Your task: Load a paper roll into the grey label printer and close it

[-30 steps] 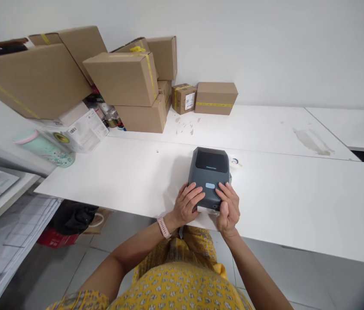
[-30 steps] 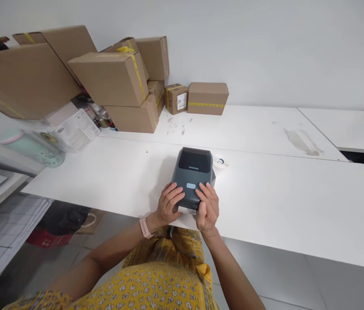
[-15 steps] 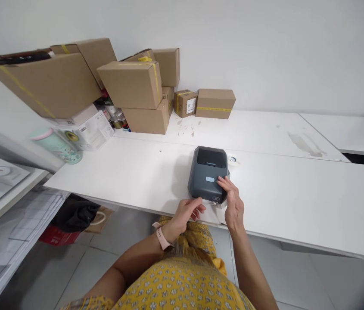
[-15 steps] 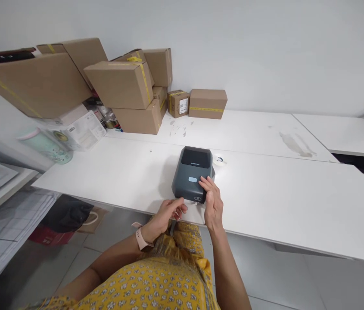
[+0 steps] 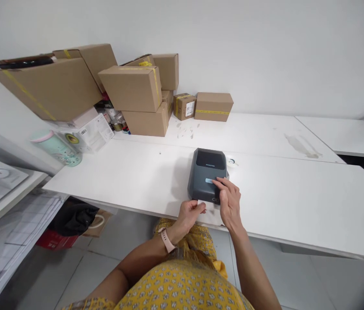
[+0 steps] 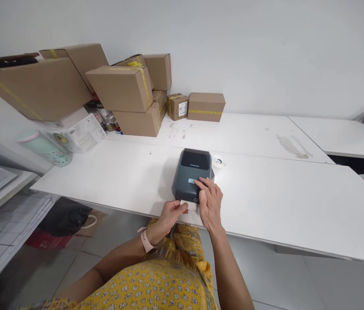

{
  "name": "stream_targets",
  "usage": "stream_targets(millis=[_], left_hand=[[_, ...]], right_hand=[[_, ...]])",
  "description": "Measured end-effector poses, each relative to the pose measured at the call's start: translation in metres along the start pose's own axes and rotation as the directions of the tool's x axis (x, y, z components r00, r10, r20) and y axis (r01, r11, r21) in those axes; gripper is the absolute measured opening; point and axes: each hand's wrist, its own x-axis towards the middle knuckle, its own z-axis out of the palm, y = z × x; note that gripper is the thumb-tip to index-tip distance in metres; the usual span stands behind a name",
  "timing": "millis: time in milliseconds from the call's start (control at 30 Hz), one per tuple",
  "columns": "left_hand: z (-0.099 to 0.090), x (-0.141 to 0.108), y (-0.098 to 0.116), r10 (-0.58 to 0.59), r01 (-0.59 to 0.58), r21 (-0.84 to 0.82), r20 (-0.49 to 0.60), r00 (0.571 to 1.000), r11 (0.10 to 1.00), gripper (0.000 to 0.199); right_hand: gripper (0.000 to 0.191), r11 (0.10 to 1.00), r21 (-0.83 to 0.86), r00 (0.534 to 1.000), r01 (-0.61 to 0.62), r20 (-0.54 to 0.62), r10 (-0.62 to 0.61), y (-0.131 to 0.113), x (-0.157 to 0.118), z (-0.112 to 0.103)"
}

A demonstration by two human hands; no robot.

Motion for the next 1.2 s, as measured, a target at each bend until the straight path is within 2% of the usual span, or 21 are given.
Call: stream_targets(millis=[133,333,500,633,767,833,933,1033,1133,1200], left_hand=[[-0.001,0.001,-0.002,-0.005,0.005,0.025,-0.001,1.000,1.000,0.038],[-0.004,0.003,-0.007,0.015,-0.015,0.032,0.016,1.000,0.999,0.041],[-0.002,0.003,-0.008,0.027,-0.027,0.021,0.001,1.000,0.999,0.041],[-0.002,0.000,-0.004,0.028,-0.028,0.029,0.006,1.000,0.999,0.038],[-0.009,-0.005,-0.001,0.044,-0.047,0.049,0.067,0.997,0.998,0.040],[-0.014,-0.008,0.003,0.111,-0.113,0.076,0.040,0.993,0.991,0.045],[-0.024,-0.003,0.014,0.288,-0.274,0.140,-0.100,0.952,0.952,0.050],[-0.032,0.019,0.028,0.437,-0.387,0.255,-0.180,0.881,0.886,0.037],[-0.037,0.055,0.036,0.554,-0.452,0.404,-0.180,0.813,0.795,0.022],[-0.037,0.079,0.039,0.610,-0.491,0.478,-0.125,0.783,0.728,0.026]], right_hand=[[0.036,0.971,-0.237,1.000,0.017,0.028,-0.010,-0.006,0.004,0.004],[0.026,0.929,-0.357,0.995,0.092,-0.009,-0.102,-0.004,0.007,0.010],[0.037,0.973,-0.225,0.997,0.059,0.058,-0.047,0.002,-0.002,0.005],[0.047,0.999,-0.019,0.998,-0.045,-0.039,0.045,0.000,-0.007,-0.004],[0.054,0.997,0.069,0.995,-0.021,-0.097,0.028,-0.005,0.007,-0.016],[0.056,0.998,0.056,0.997,0.021,-0.080,-0.016,-0.008,0.022,-0.020],[0.055,0.993,0.018,0.992,0.119,-0.042,-0.118,-0.010,0.049,-0.022],[0.055,0.982,-0.001,0.978,0.191,-0.081,-0.190,-0.010,0.081,-0.020],[0.057,0.981,-0.008,0.973,0.192,-0.128,-0.191,-0.010,0.114,-0.019],[0.058,0.983,-0.018,0.972,0.180,-0.151,-0.181,-0.009,0.137,-0.019]])
